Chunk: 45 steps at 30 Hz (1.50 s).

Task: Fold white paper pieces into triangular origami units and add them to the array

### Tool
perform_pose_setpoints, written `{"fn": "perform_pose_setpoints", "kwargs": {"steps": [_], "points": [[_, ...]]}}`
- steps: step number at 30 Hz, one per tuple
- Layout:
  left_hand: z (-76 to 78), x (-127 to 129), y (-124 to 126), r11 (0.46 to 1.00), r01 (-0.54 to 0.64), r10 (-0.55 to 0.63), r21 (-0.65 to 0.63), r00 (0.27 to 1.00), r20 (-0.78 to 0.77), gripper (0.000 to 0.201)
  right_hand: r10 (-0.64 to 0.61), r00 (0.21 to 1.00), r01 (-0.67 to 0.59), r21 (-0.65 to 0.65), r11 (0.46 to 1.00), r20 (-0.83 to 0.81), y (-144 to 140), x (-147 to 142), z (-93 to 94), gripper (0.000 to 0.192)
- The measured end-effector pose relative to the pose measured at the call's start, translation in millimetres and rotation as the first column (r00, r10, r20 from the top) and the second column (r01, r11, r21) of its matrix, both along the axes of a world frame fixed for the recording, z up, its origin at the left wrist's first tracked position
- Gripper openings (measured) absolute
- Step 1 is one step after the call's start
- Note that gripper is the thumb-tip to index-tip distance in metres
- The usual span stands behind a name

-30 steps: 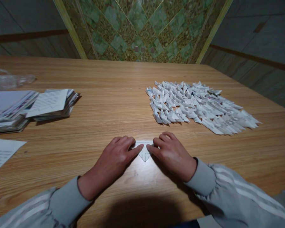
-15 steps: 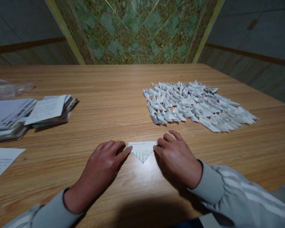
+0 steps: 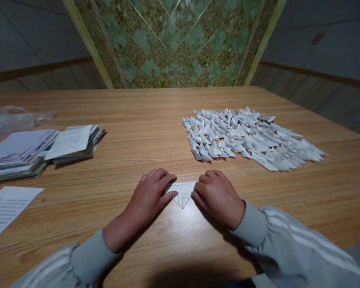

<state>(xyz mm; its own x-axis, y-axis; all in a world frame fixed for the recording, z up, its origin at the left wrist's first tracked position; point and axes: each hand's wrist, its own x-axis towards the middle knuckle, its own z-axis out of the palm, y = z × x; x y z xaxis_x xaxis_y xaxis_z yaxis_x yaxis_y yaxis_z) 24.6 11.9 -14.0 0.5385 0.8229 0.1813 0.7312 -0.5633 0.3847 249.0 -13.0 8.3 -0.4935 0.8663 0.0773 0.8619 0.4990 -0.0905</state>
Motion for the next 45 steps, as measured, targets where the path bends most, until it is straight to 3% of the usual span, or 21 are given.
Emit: {"fn": "perform_pose_setpoints", "kwargs": {"steps": [6,12,16,18,21,25,28,31,37,45], "points": [[-4.1,-5,2,0.991,-0.010,0.014,-0.137,0.999,0.030,0.016,-0.021,0.991,0.014,-0.056,0.998,-0.130,12,0,-11.9,0.011],[-8.7,-5,-8,0.986,0.017,0.005,-0.167,0.992,0.130,0.012,0.061,0.950,-0.094,-0.096,0.991,-0.307,14,-1,-19.3,0.030],[-12.1,-2,-12,0.982,0.062,-0.029,-0.179,0.983,0.180,0.012,0.079,0.931,-0.127,-0.115,0.985,-0.355,15,0,-22.2,0.030],[-12.2,-1,-13,0.988,0.105,-0.079,-0.115,0.975,0.208,0.016,0.071,0.914,-0.129,-0.121,0.984,-0.399,17,0,-24.7,0.029],[-8.5,-1,-13,0.979,0.169,-0.190,0.116,0.963,0.194,0.021,0.094,0.871,-0.141,-0.063,0.988,-0.482,19,0,-28.0,0.019],[2.5,-1,-15,0.874,0.183,-0.257,0.450,0.960,0.109,0.016,0.260,0.819,-0.155,0.238,0.959,-0.512,20,-2,-25.8,0.014],[7.9,1,-15,0.826,0.149,-0.228,0.543,0.970,0.080,0.013,0.334,0.827,-0.145,0.404,0.903,-0.452,20,-3,-21.9,0.020],[5.9,3,-13,0.843,0.137,-0.183,0.520,0.982,0.038,0.014,0.348,0.861,-0.166,0.441,0.882,-0.372,22,-4,-23.7,0.022],[-10.1,4,-11,0.936,0.138,-0.118,0.323,0.990,-0.080,0.019,0.319,0.912,-0.221,0.348,0.911,-0.256,30,-2,-34.8,0.019],[-15.1,-1,-13,0.980,0.078,-0.068,0.183,0.996,-0.060,0.017,0.338,0.889,-0.298,0.170,0.939,-0.309,30,11,-26.6,0.011]]}}
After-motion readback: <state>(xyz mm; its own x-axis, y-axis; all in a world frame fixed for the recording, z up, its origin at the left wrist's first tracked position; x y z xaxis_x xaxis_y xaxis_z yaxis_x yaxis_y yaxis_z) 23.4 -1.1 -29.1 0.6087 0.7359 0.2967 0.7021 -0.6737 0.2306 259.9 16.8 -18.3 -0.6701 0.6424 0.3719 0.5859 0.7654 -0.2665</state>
